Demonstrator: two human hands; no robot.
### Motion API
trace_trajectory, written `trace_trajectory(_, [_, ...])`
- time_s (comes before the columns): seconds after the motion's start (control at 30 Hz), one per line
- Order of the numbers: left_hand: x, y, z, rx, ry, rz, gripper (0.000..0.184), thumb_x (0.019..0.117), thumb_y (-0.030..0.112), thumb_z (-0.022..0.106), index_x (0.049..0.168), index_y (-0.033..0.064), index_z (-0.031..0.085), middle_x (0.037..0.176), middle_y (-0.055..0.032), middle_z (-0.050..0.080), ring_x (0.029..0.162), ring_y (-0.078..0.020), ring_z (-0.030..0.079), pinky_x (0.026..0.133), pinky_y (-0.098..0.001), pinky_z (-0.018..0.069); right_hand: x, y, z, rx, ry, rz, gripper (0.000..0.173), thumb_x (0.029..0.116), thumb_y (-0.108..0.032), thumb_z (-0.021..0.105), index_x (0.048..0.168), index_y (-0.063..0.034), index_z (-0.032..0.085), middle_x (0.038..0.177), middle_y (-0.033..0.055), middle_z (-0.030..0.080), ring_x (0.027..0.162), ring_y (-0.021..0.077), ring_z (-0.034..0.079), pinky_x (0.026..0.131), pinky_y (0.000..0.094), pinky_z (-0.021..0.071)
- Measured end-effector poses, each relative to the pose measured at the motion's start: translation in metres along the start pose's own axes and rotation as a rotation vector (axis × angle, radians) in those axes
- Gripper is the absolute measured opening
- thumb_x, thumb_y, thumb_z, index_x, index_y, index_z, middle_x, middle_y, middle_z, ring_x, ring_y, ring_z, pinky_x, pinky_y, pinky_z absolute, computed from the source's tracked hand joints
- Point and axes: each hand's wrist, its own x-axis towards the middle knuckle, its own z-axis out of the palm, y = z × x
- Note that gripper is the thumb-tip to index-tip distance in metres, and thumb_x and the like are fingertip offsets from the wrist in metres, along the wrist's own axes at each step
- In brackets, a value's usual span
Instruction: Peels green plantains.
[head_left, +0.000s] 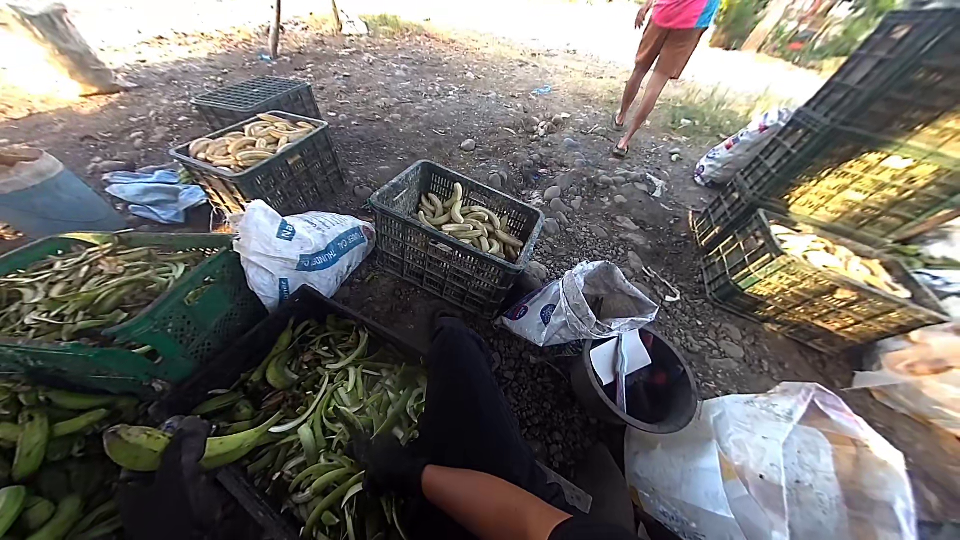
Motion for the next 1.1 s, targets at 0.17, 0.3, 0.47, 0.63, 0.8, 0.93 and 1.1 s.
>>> trace_trajectory(0.17, [-0.003,0.007,0.003,-0.028,0.004,0.027,0.053,0.0976,0.022,0.067,0.139,-0.0023,0.045,0.116,-0.0048,0.062,0.098,-0.0003,0.062,0.088,-0.0214,0.0537,-0.002,-0.002,-0.001,0.006,-0.044,0.036,0.054,0.1118,-0.042,0.033,0.137,0.0002,0.054,0.109,0.0225,0.065,0.089,0.0313,0.065,0.083,0.0509,0.0546])
trace_trajectory(0.3, [0.001,0.003,0.002,0.052,0.020,0.007,0.058,0.0973,0.027,0.068,0.142,-0.0016,0.044,0.123,-0.0090,0.061,0.104,-0.0035,0.061,0.093,-0.0243,0.0517,-0.001,-0.002,0.000,0.052,-0.046,0.079,0.059,0.1114,-0.048,0.029,0.135,-0.0006,0.055,0.105,0.0205,0.066,0.084,0.0289,0.067,0.079,0.0486,0.0565])
trace_trajectory(0.47, [-0.001,0.001,0.006,0.100,0.027,0.011,0.064,0.0973,0.031,0.068,0.145,-0.0017,0.042,0.129,-0.0132,0.059,0.110,-0.0068,0.061,0.096,-0.0265,0.0513,-0.002,-0.004,0.000,0.078,-0.038,0.126,0.069,0.1091,-0.057,0.026,0.127,0.0008,0.059,0.101,0.0200,0.066,0.081,0.0286,0.067,0.078,0.0494,0.0563])
trace_trajectory(0.63, [-0.002,0.001,-0.002,0.068,-0.039,-0.027,0.063,0.1000,0.032,0.063,0.149,0.0016,0.037,0.132,-0.0111,0.057,0.112,-0.0075,0.060,0.096,-0.0284,0.0527,0.009,0.004,0.004,0.115,-0.025,0.162,0.074,0.1062,-0.063,0.026,0.124,-0.0001,0.061,0.102,0.0204,0.068,0.084,0.0311,0.069,0.078,0.0516,0.0569])
trace_trajectory(0.8, [0.001,0.010,-0.009,0.041,-0.082,0.036,0.066,0.0986,0.024,0.066,0.150,0.0000,0.033,0.136,-0.0103,0.055,0.115,-0.0054,0.059,0.098,-0.0253,0.0518,-0.006,-0.007,-0.005,0.202,-0.102,0.075,0.067,0.1078,-0.060,0.028,0.134,-0.0054,0.056,0.101,0.0164,0.066,0.075,0.0246,0.066,0.071,0.0444,0.0565])
trace_trajectory(0.93, [0.001,-0.018,-0.005,-0.007,-0.034,0.094,0.063,0.0972,0.019,0.066,0.147,-0.0040,0.035,0.132,-0.0112,0.057,0.113,-0.0040,0.060,0.098,-0.0233,0.0513,-0.004,-0.005,-0.009,0.220,-0.089,-0.073,0.050,0.1089,-0.046,0.042,0.138,-0.0063,0.054,0.105,0.0169,0.065,0.077,0.0245,0.063,0.073,0.0471,0.0553])
trace_trajectory(1.1, [-0.017,-0.023,0.016,-0.046,-0.030,0.044,0.061,0.0979,0.022,0.066,0.148,-0.0003,0.041,0.139,-0.0135,0.056,0.121,-0.0134,0.059,0.103,-0.0316,0.0512,-0.015,-0.022,-0.020,-0.110,-0.011,-0.306,0.062,0.0866,0.003,0.068,0.145,-0.0043,0.050,0.132,0.0245,0.060,0.108,0.0370,0.065,0.087,0.0571,0.0561])
